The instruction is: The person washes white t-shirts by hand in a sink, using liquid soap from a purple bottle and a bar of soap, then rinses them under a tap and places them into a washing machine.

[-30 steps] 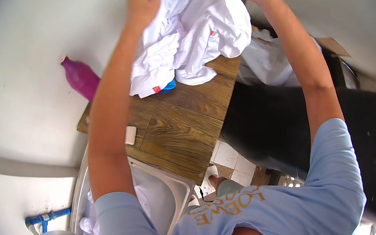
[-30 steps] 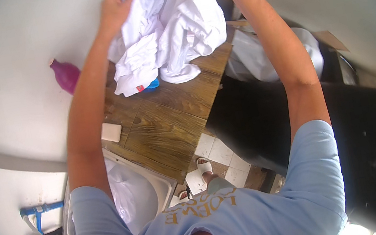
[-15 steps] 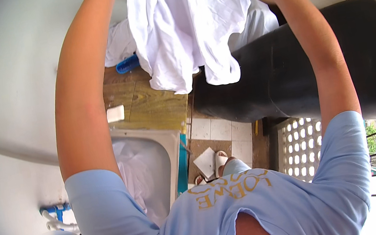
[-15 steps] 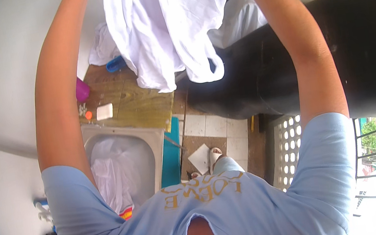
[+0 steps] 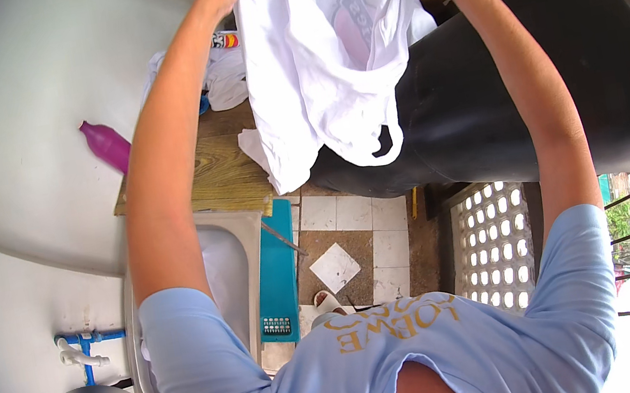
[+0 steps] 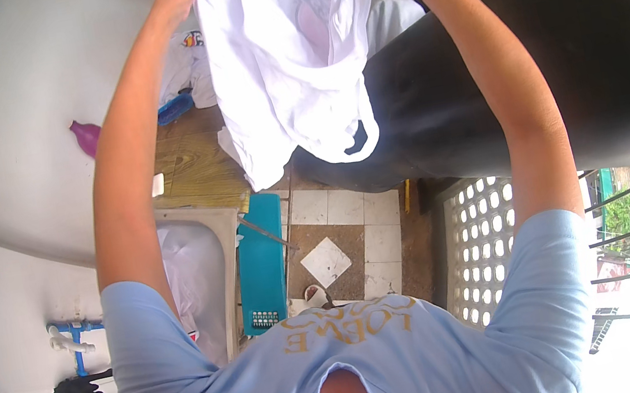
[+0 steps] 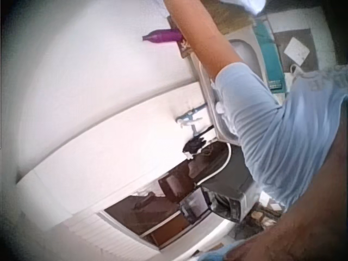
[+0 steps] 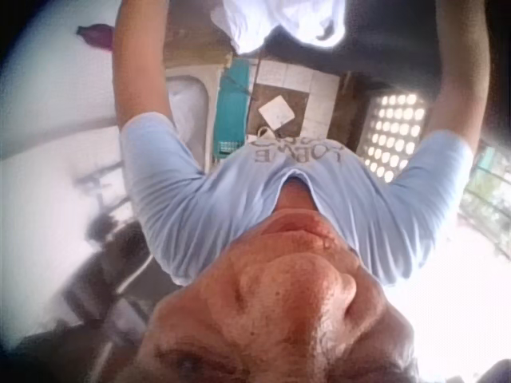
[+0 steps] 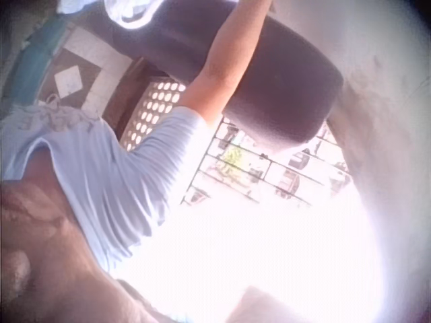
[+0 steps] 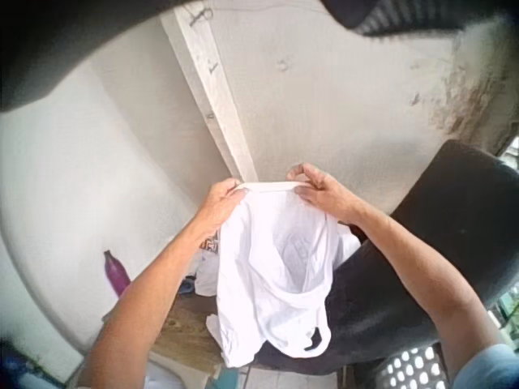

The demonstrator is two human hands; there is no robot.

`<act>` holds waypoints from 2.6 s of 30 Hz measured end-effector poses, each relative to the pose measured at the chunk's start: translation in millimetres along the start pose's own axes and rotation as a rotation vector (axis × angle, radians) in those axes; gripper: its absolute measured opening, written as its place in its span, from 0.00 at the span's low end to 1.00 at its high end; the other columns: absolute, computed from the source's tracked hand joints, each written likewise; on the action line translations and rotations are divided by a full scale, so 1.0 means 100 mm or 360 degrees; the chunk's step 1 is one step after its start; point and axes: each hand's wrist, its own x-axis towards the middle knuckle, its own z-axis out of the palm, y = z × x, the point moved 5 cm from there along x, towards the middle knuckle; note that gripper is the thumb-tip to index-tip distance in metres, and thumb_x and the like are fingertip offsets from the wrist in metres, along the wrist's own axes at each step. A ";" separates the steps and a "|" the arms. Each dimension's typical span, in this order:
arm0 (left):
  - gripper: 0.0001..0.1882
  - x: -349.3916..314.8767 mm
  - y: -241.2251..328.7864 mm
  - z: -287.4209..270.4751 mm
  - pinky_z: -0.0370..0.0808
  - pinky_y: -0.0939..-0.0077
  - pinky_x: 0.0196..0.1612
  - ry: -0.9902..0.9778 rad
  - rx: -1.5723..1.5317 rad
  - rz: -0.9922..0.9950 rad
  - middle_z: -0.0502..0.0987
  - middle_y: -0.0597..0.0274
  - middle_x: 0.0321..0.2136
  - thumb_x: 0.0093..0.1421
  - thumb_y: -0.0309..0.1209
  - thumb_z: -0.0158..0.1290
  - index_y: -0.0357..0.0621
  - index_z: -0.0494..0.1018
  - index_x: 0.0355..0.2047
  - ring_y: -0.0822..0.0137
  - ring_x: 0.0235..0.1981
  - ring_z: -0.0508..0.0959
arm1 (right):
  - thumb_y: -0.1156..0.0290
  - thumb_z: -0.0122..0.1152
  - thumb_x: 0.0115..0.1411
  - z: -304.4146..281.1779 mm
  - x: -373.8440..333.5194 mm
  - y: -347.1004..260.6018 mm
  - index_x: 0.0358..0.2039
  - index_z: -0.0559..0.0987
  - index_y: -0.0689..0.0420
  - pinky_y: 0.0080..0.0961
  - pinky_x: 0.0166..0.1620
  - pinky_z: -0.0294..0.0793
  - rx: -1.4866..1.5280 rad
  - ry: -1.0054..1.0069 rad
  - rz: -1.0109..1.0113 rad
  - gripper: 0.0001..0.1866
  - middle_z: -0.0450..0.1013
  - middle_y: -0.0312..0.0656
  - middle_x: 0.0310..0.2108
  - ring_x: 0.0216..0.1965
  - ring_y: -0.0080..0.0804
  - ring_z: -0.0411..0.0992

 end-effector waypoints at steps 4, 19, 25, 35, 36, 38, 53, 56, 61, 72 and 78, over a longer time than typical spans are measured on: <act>0.05 -0.25 0.28 0.31 0.66 0.85 0.26 -0.0073 -0.0158 -0.0168 0.72 0.70 0.25 0.60 0.27 0.51 0.42 0.70 0.36 0.80 0.25 0.69 | 0.79 0.48 0.64 -0.25 -0.24 0.34 0.46 0.69 0.56 0.17 0.43 0.64 0.0131 -0.0200 -0.0009 0.11 0.67 0.30 0.36 0.39 0.18 0.63; 0.03 -0.40 0.60 0.19 0.69 0.85 0.32 -0.0101 -0.0046 -0.0410 0.73 0.70 0.28 0.59 0.27 0.50 0.44 0.74 0.31 0.77 0.30 0.72 | 0.76 0.63 0.48 -0.50 -1.45 1.26 0.48 0.69 0.54 0.27 0.40 0.72 -0.0688 -0.0110 0.0476 0.25 0.73 0.43 0.33 0.36 0.32 0.72; 0.05 -0.78 0.62 -0.11 0.71 0.83 0.34 -0.0043 0.0106 -0.0700 0.75 0.68 0.27 0.59 0.30 0.51 0.46 0.75 0.29 0.74 0.30 0.74 | 0.69 0.67 0.52 -0.57 -1.33 1.07 0.41 0.72 0.50 0.17 0.40 0.72 0.0374 -0.0268 0.0904 0.17 0.72 0.29 0.34 0.36 0.18 0.71; 0.11 -1.11 0.69 -0.12 0.71 0.83 0.39 -0.0165 0.0080 -0.0692 0.77 0.64 0.32 0.54 0.35 0.58 0.43 0.75 0.35 0.74 0.33 0.75 | 0.66 0.66 0.55 -1.06 -1.00 1.02 0.53 0.72 0.56 0.31 0.52 0.73 0.0643 0.0201 0.0871 0.25 0.74 0.44 0.47 0.47 0.35 0.74; 0.10 -1.14 0.68 -0.12 0.71 0.83 0.37 -0.0154 0.0066 -0.0728 0.76 0.65 0.30 0.55 0.34 0.57 0.43 0.75 0.35 0.74 0.32 0.75 | 0.66 0.66 0.54 -1.08 -0.97 0.98 0.52 0.72 0.56 0.32 0.52 0.73 0.0620 0.0207 0.0877 0.25 0.74 0.44 0.47 0.47 0.35 0.74; 0.09 -1.19 0.65 -0.11 0.72 0.82 0.34 -0.0137 0.0037 -0.0797 0.75 0.67 0.28 0.56 0.34 0.55 0.43 0.75 0.34 0.75 0.30 0.74 | 0.65 0.66 0.53 -1.11 -0.94 0.91 0.47 0.75 0.53 0.29 0.47 0.74 0.0595 0.0212 0.0875 0.21 0.76 0.39 0.42 0.43 0.30 0.74; 0.11 -1.85 0.85 0.52 0.70 0.78 0.32 -0.0105 0.0212 0.0259 0.71 0.65 0.27 0.48 0.18 0.60 0.40 0.72 0.32 0.71 0.29 0.72 | 0.74 0.52 0.63 -1.32 -1.06 0.78 0.46 0.76 0.51 0.23 0.40 0.77 0.0562 0.0559 0.0253 0.12 0.74 0.32 0.40 0.38 0.21 0.73; 0.15 -2.16 1.16 0.81 0.73 0.71 0.33 -0.0107 0.0474 0.0392 0.70 0.58 0.29 0.42 0.12 0.56 0.40 0.70 0.30 0.59 0.32 0.76 | 0.78 0.46 0.61 -1.09 -1.14 0.73 0.47 0.76 0.50 0.27 0.44 0.78 0.0702 0.0623 0.0340 0.16 0.72 0.34 0.42 0.39 0.24 0.73; 0.15 -2.39 1.10 0.93 0.71 0.70 0.32 -0.0051 0.0544 0.0407 0.68 0.56 0.27 0.40 0.11 0.55 0.39 0.69 0.29 0.56 0.29 0.73 | 0.79 0.43 0.60 -0.96 -1.17 0.67 0.47 0.76 0.49 0.32 0.48 0.78 0.0761 0.0577 0.0390 0.19 0.71 0.36 0.41 0.39 0.28 0.74; 0.08 -1.66 -0.16 0.26 0.65 0.88 0.30 0.0031 -0.0126 -0.0270 0.71 0.72 0.25 0.57 0.26 0.59 0.38 0.71 0.33 0.83 0.26 0.67 | 0.69 0.61 0.53 -1.18 -1.06 0.31 0.46 0.78 0.57 0.24 0.46 0.70 -0.0229 0.0135 0.0710 0.19 0.76 0.39 0.37 0.40 0.28 0.73; 0.18 -1.19 -0.63 -0.12 0.68 0.84 0.35 -0.0140 0.0107 -0.0475 0.73 0.67 0.31 0.54 0.35 0.63 0.38 0.71 0.39 0.77 0.32 0.71 | 0.64 0.60 0.54 -0.80 -0.76 -0.19 0.50 0.75 0.63 0.27 0.48 0.73 -0.0383 -0.0056 0.1232 0.24 0.73 0.43 0.47 0.44 0.33 0.73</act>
